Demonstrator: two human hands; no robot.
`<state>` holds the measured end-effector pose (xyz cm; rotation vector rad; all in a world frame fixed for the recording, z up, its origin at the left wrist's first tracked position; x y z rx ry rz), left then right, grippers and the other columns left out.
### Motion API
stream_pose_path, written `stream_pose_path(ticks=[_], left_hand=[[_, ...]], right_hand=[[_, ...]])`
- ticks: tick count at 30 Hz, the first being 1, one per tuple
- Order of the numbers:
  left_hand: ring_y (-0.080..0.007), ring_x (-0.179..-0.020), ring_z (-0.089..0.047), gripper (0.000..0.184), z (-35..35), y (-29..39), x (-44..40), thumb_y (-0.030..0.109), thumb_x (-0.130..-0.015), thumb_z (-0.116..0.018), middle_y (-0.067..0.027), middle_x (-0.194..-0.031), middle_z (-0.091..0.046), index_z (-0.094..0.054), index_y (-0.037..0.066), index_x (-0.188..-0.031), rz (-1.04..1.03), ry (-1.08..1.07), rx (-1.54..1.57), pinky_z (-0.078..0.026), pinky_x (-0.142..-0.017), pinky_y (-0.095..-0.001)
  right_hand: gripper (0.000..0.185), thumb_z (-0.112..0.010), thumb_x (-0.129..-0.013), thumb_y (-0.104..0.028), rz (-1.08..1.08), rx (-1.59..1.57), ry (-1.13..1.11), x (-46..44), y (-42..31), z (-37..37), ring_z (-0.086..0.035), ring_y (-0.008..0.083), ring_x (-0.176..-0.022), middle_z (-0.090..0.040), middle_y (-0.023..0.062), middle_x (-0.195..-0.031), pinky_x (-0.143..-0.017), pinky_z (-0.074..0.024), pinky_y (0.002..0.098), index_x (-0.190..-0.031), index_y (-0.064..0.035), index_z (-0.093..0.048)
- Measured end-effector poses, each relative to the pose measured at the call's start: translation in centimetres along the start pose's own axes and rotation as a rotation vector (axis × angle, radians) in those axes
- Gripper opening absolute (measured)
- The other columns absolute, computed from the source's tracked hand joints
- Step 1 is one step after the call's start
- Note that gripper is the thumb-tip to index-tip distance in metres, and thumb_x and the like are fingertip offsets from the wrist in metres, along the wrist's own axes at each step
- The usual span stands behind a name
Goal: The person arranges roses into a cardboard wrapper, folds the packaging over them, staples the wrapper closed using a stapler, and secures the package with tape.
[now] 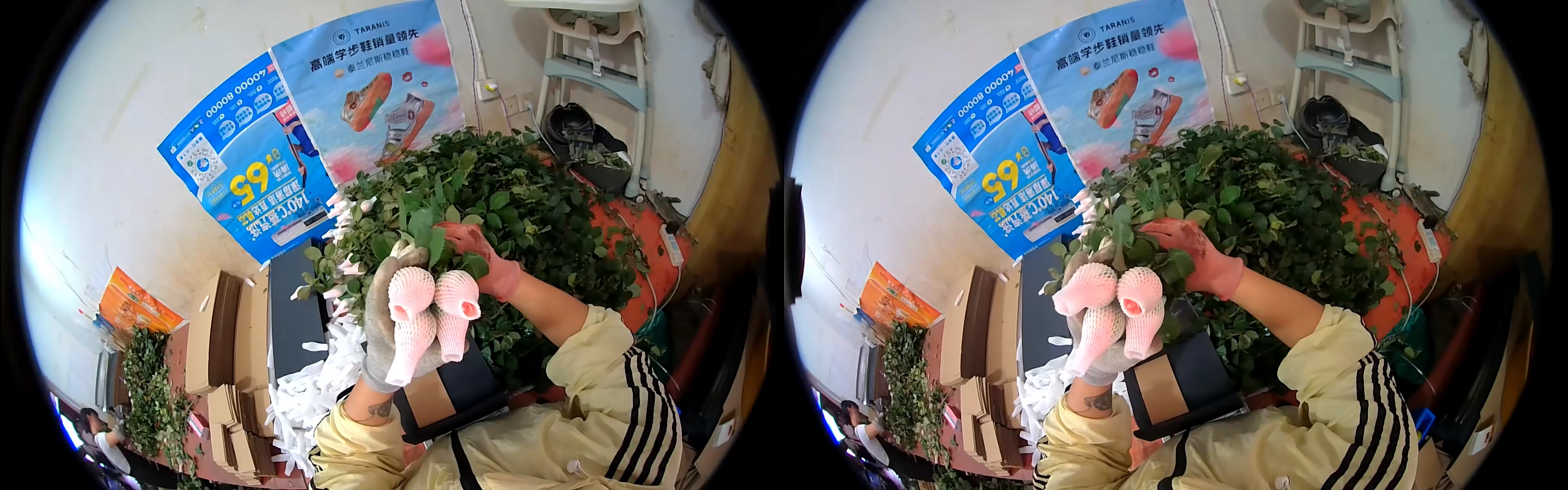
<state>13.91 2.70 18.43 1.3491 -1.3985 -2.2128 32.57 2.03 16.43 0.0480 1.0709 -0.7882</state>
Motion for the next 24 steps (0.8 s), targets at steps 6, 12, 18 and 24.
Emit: stream_pose_path(ticks=[6,12,18,24], left_hand=[[-0.0214,-0.098,-0.054,0.087,-1.0,3.3,-2.2,0.012,-0.064,-0.076,-0.0113,-0.113,-0.049,-0.023,0.004,-0.133,-0.068,0.068,-0.104,-0.047,-0.086,-0.0333],[-0.0217,-0.102,-0.054,0.105,-1.4,3.4,-2.8,0.008,-0.057,-0.082,-0.0139,-0.116,-0.048,-0.016,-0.002,-0.137,-0.137,0.1,-0.084,-0.046,-0.088,-0.0315],[-0.0239,-0.102,-0.056,0.099,-2.2,5.4,-4.3,0.017,-0.061,-0.083,-0.0147,-0.109,-0.056,-0.02,-0.01,-0.133,-0.302,0.105,-0.306,-0.044,-0.089,-0.0336],[-0.0277,-0.097,-0.056,0.099,-2.0,5.4,-4.0,0.022,-0.058,-0.084,-0.0153,-0.108,-0.055,-0.026,-0.009,-0.132,-0.307,0.1,-0.271,-0.044,-0.087,-0.0351]], right_hand=[[0.066,-0.075,-0.069,-0.027,0.004,-0.104,0.09,-0.7,0.0,-0.8,-0.039,0.0285,-0.124,-0.042,0.013,-0.135,-0.102,-0.0306,0.04,-0.126,-0.0054,-0.05],[0.061,-0.065,-0.08,-0.036,-0.105,0.15,-0.006,0.3,3.1,-2.7,-0.037,0.0238,-0.126,-0.042,0.0097,-0.136,-0.107,-0.0234,0.0381,-0.13,-0.0087,-0.046],[0.057,-0.062,-0.082,-0.036,-0.211,0.026,-0.041,0.1,1.0,-1.7,-0.041,0.0237,-0.122,-0.045,0.0102,-0.132,-0.103,-0.0272,0.039,-0.129,-0.0081,-0.048],[0.053,-0.058,-0.084,-0.037,-0.233,0.156,-0.029,0.3,1.3,-0.3,-0.044,0.0236,-0.117,-0.047,0.0107,-0.129,-0.098,-0.0311,0.04,-0.127,-0.0075,-0.049]])
Point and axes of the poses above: each hand's wrist, its own x-axis away from the middle knuckle, its own z-axis out of the back of the hand, y = z × x, the point moved 3 cm from there along -x, towards the middle knuckle
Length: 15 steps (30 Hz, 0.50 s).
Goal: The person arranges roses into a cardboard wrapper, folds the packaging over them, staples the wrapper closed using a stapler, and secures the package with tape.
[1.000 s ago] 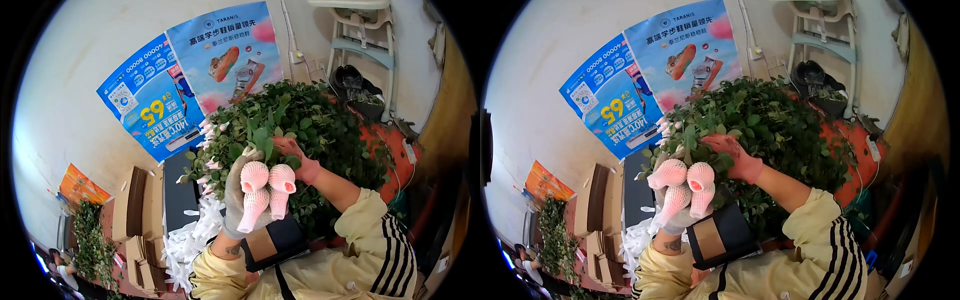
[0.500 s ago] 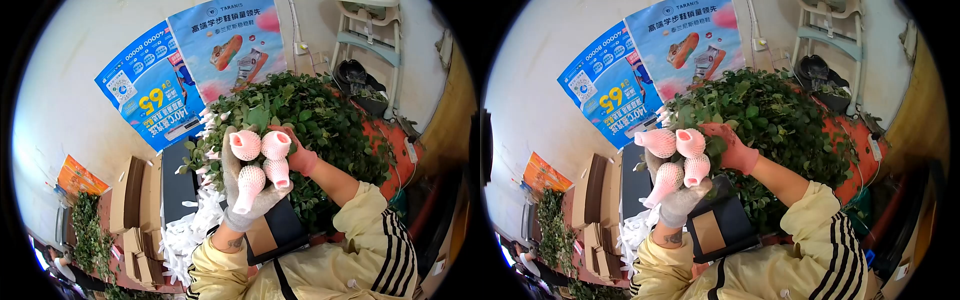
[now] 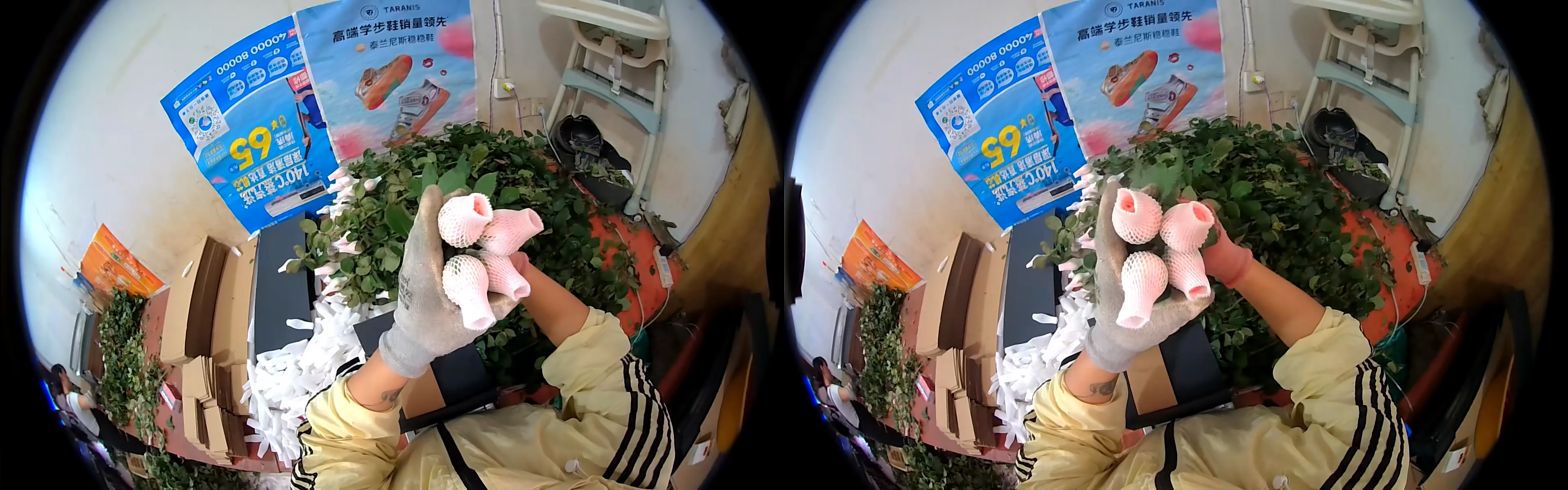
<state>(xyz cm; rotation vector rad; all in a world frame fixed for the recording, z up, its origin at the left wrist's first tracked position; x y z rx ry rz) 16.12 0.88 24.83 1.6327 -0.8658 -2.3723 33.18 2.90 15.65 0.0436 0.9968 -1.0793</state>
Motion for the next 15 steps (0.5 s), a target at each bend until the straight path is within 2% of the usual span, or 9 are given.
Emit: stream_pose_path(ticks=[1,4,6,7,8,10,11,14,15], left_hand=[[-0.0295,-0.096,-0.055,0.095,-0.1,0.0,-0.2,0.02,-0.057,-0.083,-0.0158,-0.109,-0.054,-0.028,-0.008,-0.13,-0.028,-0.007,0.041,-0.044,-0.086,-0.0358],[-0.0391,-0.101,-0.05,0.089,1.3,0.2,-0.2,0.023,-0.06,-0.079,-0.0255,-0.118,-0.045,-0.03,-0.007,-0.128,-0.247,-0.082,-0.159,-0.041,-0.089,-0.0425],[-0.0407,-0.126,-0.035,0.11,3.8,-2.1,1.3,0.037,-0.066,-0.076,-0.0312,-0.137,-0.028,-0.01,-0.012,-0.139,-0.128,-0.119,-0.06,-0.029,-0.105,-0.0457],[-0.0366,-0.136,-0.02,0.115,5.3,-2.6,2.3,0.045,-0.067,-0.075,-0.0299,-0.143,-0.022,-0.007,-0.011,-0.141,0.017,-0.094,0.001,-0.017,-0.111,-0.0435],[-0.0361,-0.137,-0.019,0.112,7.3,-3.4,3.4,0.047,-0.07,-0.074,-0.0296,-0.144,-0.02,-0.008,-0.01,-0.141,0.089,-0.121,-0.062,-0.018,-0.112,-0.0427],[-0.034,-0.133,-0.03,0.101,10.0,-4.8,6.2,0.047,-0.073,-0.072,-0.0266,-0.141,-0.031,-0.018,-0.004,-0.142,0.225,0.067,0.019,-0.023,-0.11,-0.0422],[-0.0317,-0.132,-0.033,0.095,11.0,-5.1,7.6,0.043,-0.075,-0.072,-0.0238,-0.139,-0.035,-0.021,-0.003,-0.141,0.292,0.167,0.015,-0.026,-0.109,-0.0413],[-0.0284,-0.129,-0.038,0.076,13.0,-5.7,11.7,0.029,-0.082,-0.068,-0.0205,-0.136,-0.04,-0.028,-0.004,-0.138,0.362,0.297,0.007,-0.029,-0.108,-0.0389],[-0.0284,-0.129,-0.038,0.076,13.1,-5.7,12.7,0.029,-0.082,-0.068,-0.0205,-0.136,-0.04,-0.028,-0.004,-0.138,0.37,0.302,0.008,-0.029,-0.108,-0.0389]], right_hand=[[0.052,-0.058,-0.084,-0.037,0.002,0.042,0.019,-0.2,0.3,0.6,-0.044,0.0236,-0.117,-0.048,0.0108,-0.128,-0.098,-0.0318,0.0402,-0.127,-0.0074,-0.049],[0.051,-0.056,-0.085,-0.037,0.004,0.242,0.133,-1.3,2.0,3.7,-0.046,0.0236,-0.115,-0.049,0.011,-0.127,-0.095,-0.0337,0.0406,-0.126,-0.0072,-0.05],[0.049,-0.055,-0.086,-0.037,0.017,0.39,0.2,-2.7,3.0,7.4,-0.047,0.0235,-0.113,-0.05,0.0112,-0.125,-0.094,-0.035,0.041,-0.125,-0.007,-0.051],[0.049,-0.054,-0.086,-0.037,0.026,0.465,0.229,-3.5,3.3,9.4,-0.047,0.0235,-0.112,-0.051,0.0113,-0.125,-0.093,-0.0357,0.0411,-0.125,-0.0069,-0.051],[0.049,-0.054,-0.087,-0.037,0.041,0.547,0.256,-4.2,3.6,11.7,-0.048,0.0235,-0.112,-0.051,0.0114,-0.124,-0.092,-0.0363,0.0413,-0.124,-0.0068,-0.051],[0.048,-0.053,-0.087,-0.037,0.091,0.717,0.323,-5.7,4.0,16.8,-0.049,0.0235,-0.11,-0.052,0.0115,-0.123,-0.091,-0.0376,0.0416,-0.124,-0.0066,-0.052],[0.047,-0.052,-0.088,-0.037,0.118,0.805,0.355,-6.2,4.0,19.3,-0.049,0.0235,-0.11,-0.053,0.0116,-0.123,-0.09,-0.0383,0.0418,-0.124,-0.0065,-0.052],[0.046,-0.05,-0.089,-0.037,0.191,1.05,0.457,-8.5,3.7,25.9,-0.051,0.0234,-0.107,-0.054,0.0119,-0.121,-0.088,-0.0402,0.0423,-0.123,-0.0062,-0.053],[0.046,-0.05,-0.089,-0.037,0.214,1.122,0.49,-9.1,3.4,27.6,-0.052,0.0234,-0.107,-0.054,0.012,-0.12,-0.087,-0.0408,0.0424,-0.122,-0.0061,-0.053]])
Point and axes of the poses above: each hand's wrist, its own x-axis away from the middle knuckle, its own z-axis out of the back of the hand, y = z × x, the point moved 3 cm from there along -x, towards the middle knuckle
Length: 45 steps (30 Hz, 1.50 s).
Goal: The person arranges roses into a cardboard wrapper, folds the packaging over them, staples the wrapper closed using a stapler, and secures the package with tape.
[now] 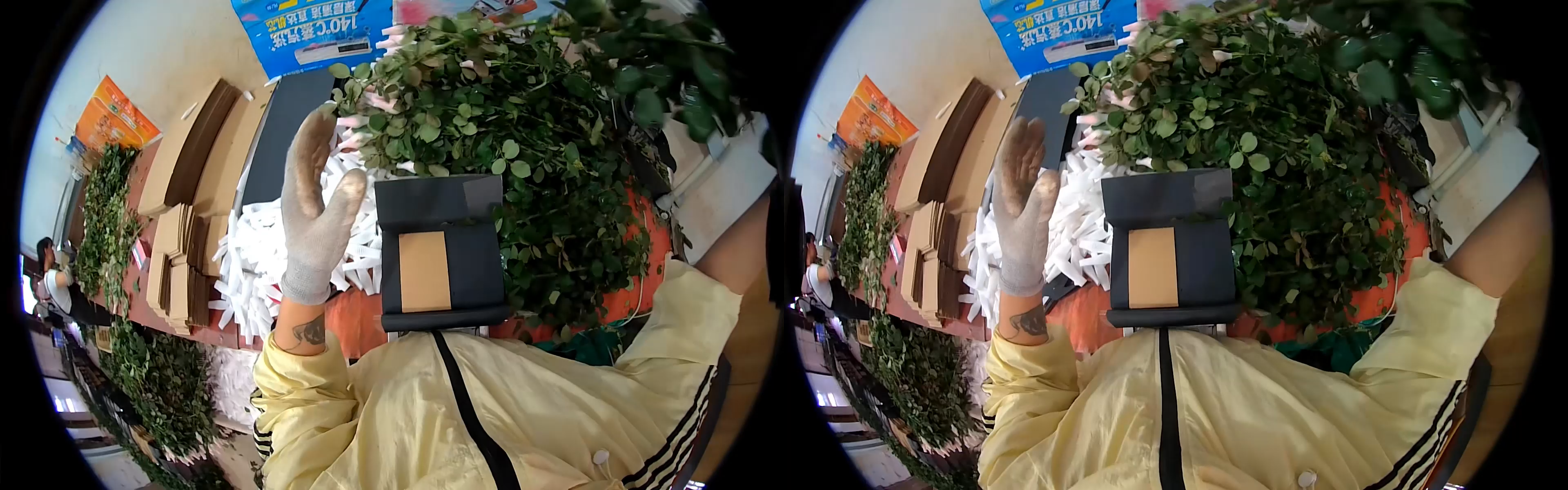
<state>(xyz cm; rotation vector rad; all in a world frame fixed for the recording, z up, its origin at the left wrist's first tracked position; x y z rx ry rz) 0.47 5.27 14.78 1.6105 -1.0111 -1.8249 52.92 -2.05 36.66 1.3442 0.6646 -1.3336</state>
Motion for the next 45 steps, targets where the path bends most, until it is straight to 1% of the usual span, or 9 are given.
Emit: stream_pose_path(ticks=[9,14,20,25,29,34,39,43,45], left_hand=[[-0.022,-0.112,-0.053,0.04,-2.8,-2.7,5.4,0.016,-0.082,-0.062,-0.0143,-0.115,-0.059,-0.055,-0.005,-0.115,0.174,-0.126,0.037,-0.036,-0.1,-0.034],[-0.0235,-0.107,-0.056,0.037,-3.7,-1.9,5.3,0.019,-0.082,-0.061,-0.014,-0.109,-0.062,-0.059,-0.005,-0.11,0.124,-0.189,0.034,-0.039,-0.097,-0.0348],[-0.0226,-0.106,-0.056,0.037,-1.7,-3.4,5.9,0.02,-0.083,-0.061,-0.0144,-0.109,-0.062,-0.059,-0.005,-0.11,0.211,-0.154,0.069,-0.041,-0.095,-0.0335],[-0.0229,-0.104,-0.058,0.036,-2.3,-4.1,4.4,0.018,-0.083,-0.061,-0.0143,-0.108,-0.062,-0.058,-0.005,-0.11,0.206,-0.15,0.07,-0.042,-0.093,-0.0336],[-0.0295,-0.101,-0.059,0.035,-1.7,-5.8,-2.3,0.011,-0.078,-0.06,-0.0174,-0.109,-0.06,-0.058,-0.002,-0.11,-0.161,-0.207,-0.394,-0.046,-0.087,-0.0353],[-0.0343,-0.118,-0.047,0.049,-1.0,-16.2,-12.2,0.025,-0.079,-0.059,-0.0179,-0.127,-0.051,-0.051,0.007,-0.124,-0.156,-0.205,-0.915,-0.037,-0.1,-0.0417],[-0.032,-0.12,-0.046,0.054,-6.2,-19.8,-18.4,0.027,-0.08,-0.058,-0.0164,-0.131,-0.047,-0.046,0.014,-0.13,0.059,-0.343,-1.077,-0.038,-0.099,-0.041],[-0.0311,-0.119,-0.045,0.046,-9.3,-22.4,-20.6,0.025,-0.076,-0.063,-0.0106,-0.126,-0.051,-0.055,0.021,-0.121,-0.296,-0.251,-1.096,-0.037,-0.096,-0.044],[-0.0299,-0.121,-0.044,0.038,-10.2,-22.8,-21.6,0.024,-0.077,-0.063,-0.0089,-0.125,-0.051,-0.06,0.02,-0.114,-0.365,-0.356,-1.135,-0.035,-0.098,-0.044]], right_hand=[[0.044,-0.045,-0.092,-0.037,0.171,0.44,0.156,-2.2,6.0,1.6,-0.056,0.0233,-0.1,-0.059,0.0127,-0.115,-0.081,-0.0467,0.0439,-0.12,-0.0053,-0.056],[0.044,-0.046,-0.092,-0.037,-0.112,0.028,-0.023,0.5,3.4,-0.9,-0.056,0.0234,-0.102,-0.058,0.0125,-0.116,-0.083,-0.0456,0.0428,-0.121,-0.0051,-0.055],[0.044,-0.047,-0.091,-0.036,-0.147,0.193,0.182,-3.4,9.6,4.9,-0.055,0.0235,-0.104,-0.058,0.0122,-0.118,-0.085,-0.0442,0.0415,-0.122,-0.005,-0.054],[0.044,-0.048,-0.091,-0.035,-0.202,0.18,0.153,-2.3,11.6,4.9,-0.054,0.0236,-0.106,-0.057,0.012,-0.12,-0.087,-0.0431,0.0404,-0.123,-0.0049,-0.053],[0.045,-0.048,-0.091,-0.034,-0.184,0.238,0.16,-3.7,15.7,7.0,-0.054,0.0236,-0.107,-0.056,0.0118,-0.121,-0.089,-0.0422,0.0395,-0.124,-0.0048,-0.053],[0.045,-0.049,-0.091,-0.034,-0.191,0.324,0.14,-3.9,22.0,10.5,-0.053,0.0237,-0.109,-0.056,0.0115,-0.122,-0.09,-0.0411,0.0384,-0.125,-0.0047,-0.052],[0.046,-0.05,-0.09,-0.033,-0.24,0.342,0.112,-1.8,25.5,13.6,-0.052,0.0238,-0.111,-0.055,0.0113,-0.123,-0.092,-0.04,0.0374,-0.126,-0.0046,-0.051],[0.046,-0.051,-0.09,-0.032,-0.262,0.353,0.079,0.2,26.6,14.7,-0.052,0.0239,-0.112,-0.055,0.0111,-0.125,-0.094,-0.0391,0.0365,-0.127,-0.0045,-0.05],[0.047,-0.051,-0.09,-0.032,-0.273,0.352,0.06,1.1,27.1,15.0,-0.051,0.0239,-0.113,-0.055,0.011,-0.125,-0.095,-0.0386,0.0361,-0.128,-0.0045,-0.05]])
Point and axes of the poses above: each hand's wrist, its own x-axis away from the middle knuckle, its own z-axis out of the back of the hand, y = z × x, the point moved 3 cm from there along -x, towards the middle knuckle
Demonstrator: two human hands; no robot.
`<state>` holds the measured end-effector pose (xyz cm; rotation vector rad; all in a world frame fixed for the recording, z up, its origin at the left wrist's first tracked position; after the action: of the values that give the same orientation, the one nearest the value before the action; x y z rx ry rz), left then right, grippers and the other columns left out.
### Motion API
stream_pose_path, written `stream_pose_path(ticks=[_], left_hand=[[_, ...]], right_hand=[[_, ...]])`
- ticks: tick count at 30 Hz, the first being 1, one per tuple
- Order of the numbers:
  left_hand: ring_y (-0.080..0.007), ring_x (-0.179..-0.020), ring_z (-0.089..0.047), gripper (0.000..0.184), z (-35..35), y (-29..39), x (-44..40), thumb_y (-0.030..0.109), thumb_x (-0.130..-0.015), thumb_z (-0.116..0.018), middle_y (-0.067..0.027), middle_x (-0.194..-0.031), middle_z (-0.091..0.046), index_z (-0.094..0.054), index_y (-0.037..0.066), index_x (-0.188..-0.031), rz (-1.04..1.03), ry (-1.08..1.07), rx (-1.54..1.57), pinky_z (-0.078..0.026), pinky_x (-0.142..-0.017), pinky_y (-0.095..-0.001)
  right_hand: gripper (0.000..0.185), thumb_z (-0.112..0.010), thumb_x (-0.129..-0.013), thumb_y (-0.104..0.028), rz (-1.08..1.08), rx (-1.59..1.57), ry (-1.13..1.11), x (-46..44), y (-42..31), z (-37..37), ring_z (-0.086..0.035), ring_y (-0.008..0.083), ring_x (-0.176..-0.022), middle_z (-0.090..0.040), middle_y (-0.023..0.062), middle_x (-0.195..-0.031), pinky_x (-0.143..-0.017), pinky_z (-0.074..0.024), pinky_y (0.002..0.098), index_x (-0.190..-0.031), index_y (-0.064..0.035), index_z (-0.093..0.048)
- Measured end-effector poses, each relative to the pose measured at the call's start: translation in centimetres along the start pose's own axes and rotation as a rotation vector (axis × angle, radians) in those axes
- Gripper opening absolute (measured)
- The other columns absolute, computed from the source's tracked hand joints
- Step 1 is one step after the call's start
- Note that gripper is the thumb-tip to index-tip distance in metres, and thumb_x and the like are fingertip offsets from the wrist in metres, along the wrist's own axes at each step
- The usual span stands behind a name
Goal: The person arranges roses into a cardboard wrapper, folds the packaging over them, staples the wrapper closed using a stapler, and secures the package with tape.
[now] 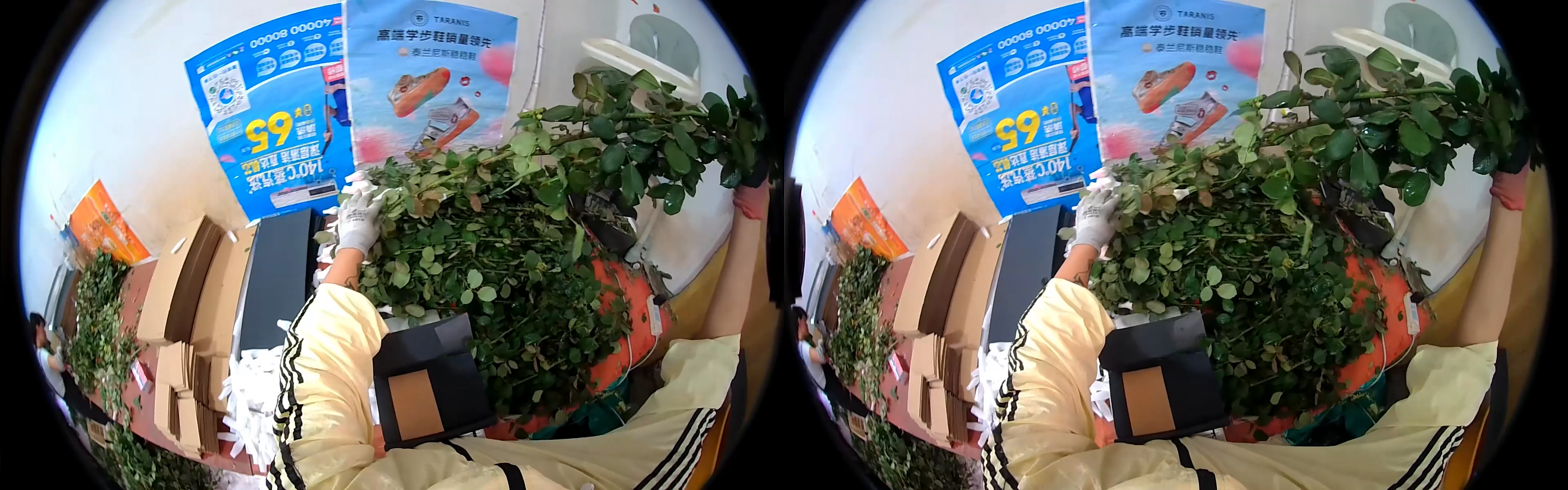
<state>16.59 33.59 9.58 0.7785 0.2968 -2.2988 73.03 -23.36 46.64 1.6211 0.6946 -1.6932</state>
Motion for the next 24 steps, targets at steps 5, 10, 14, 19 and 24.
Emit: stream_pose_path(ticks=[5,10,14,19,24], left_hand=[[-0.0272,-0.117,-0.045,0.027,1.5,0.4,-1.1,0.02,-0.075,-0.063,-0.0056,-0.111,-0.058,-0.064,0.013,-0.101,-0.202,0.082,0.06,-0.036,-0.095,-0.0421],[-0.0207,-0.109,-0.05,0.014,6.4,0.7,-2.9,0.02,-0.077,-0.06,-0.0036,-0.101,-0.063,-0.064,0.011,-0.087,-0.124,0.05,-0.143,-0.037,-0.092,-0.037],[-0.0198,-0.116,-0.049,0.018,4.1,-4.5,-0.9,0.02,-0.082,-0.053,0.0003,-0.105,-0.064,-0.067,0.017,-0.093,0.017,-0.216,-0.312,-0.033,-0.099,-0.0395],[-0.0232,-0.124,-0.043,0.026,2.9,-3.4,1.1,0.02,-0.083,-0.052,-0.002,-0.119,-0.057,-0.064,0.019,-0.107,0.079,-0.267,-0.283,-0.029,-0.103,-0.0425],[-0.0323,-0.133,-0.027,0.071,2.5,1.7,-1.0,0.025,-0.077,-0.053,-0.0111,-0.145,-0.029,-0.026,0.016,-0.142,0.226,-0.266,-0.096,-0.017,-0.11,-0.0458]], right_hand=[[0.048,-0.052,-0.089,-0.031,-0.013,-0.02,-0.06,1.4,1.5,-0.5,-0.051,0.024,-0.115,-0.054,0.0108,-0.127,-0.097,-0.0375,0.035,-0.129,-0.0044,-0.049],[0.049,-0.053,-0.089,-0.03,-0.017,-0.093,-0.159,3.1,1.9,-1.9,-0.05,0.0241,-0.117,-0.054,0.0106,-0.128,-0.099,-0.0364,0.0339,-0.13,-0.0043,-0.048],[0.049,-0.054,-0.089,-0.03,-0.024,-0.187,-0.191,5.1,3.0,-0.2,-0.049,0.0242,-0.118,-0.053,0.0104,-0.129,-0.1,-0.0355,0.033,-0.131,-0.0042,-0.048],[0.048,-0.054,-0.088,-0.025,0.001,-0.102,-0.179,4.4,-0.6,5.3,-0.049,0.0236,-0.118,-0.053,0.0105,-0.129,-0.1,-0.035,0.0317,-0.13,-0.0035,-0.048],[0.048,-0.054,-0.088,-0.013,0.21,-0.399,-0.034,7.1,-9.3,3.8,-0.048,0.0252,-0.119,-0.05,0.0112,-0.13,-0.1,-0.037,0.0357,-0.133,-0.002,-0.042]])
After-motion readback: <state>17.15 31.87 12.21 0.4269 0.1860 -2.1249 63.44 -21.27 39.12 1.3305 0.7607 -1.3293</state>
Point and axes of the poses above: each hand's wrist, its own x-axis away from the middle knuckle, its own z-axis out of the back of the hand, y = z × x, the point moved 3 cm from there along -x, towards the middle knuckle
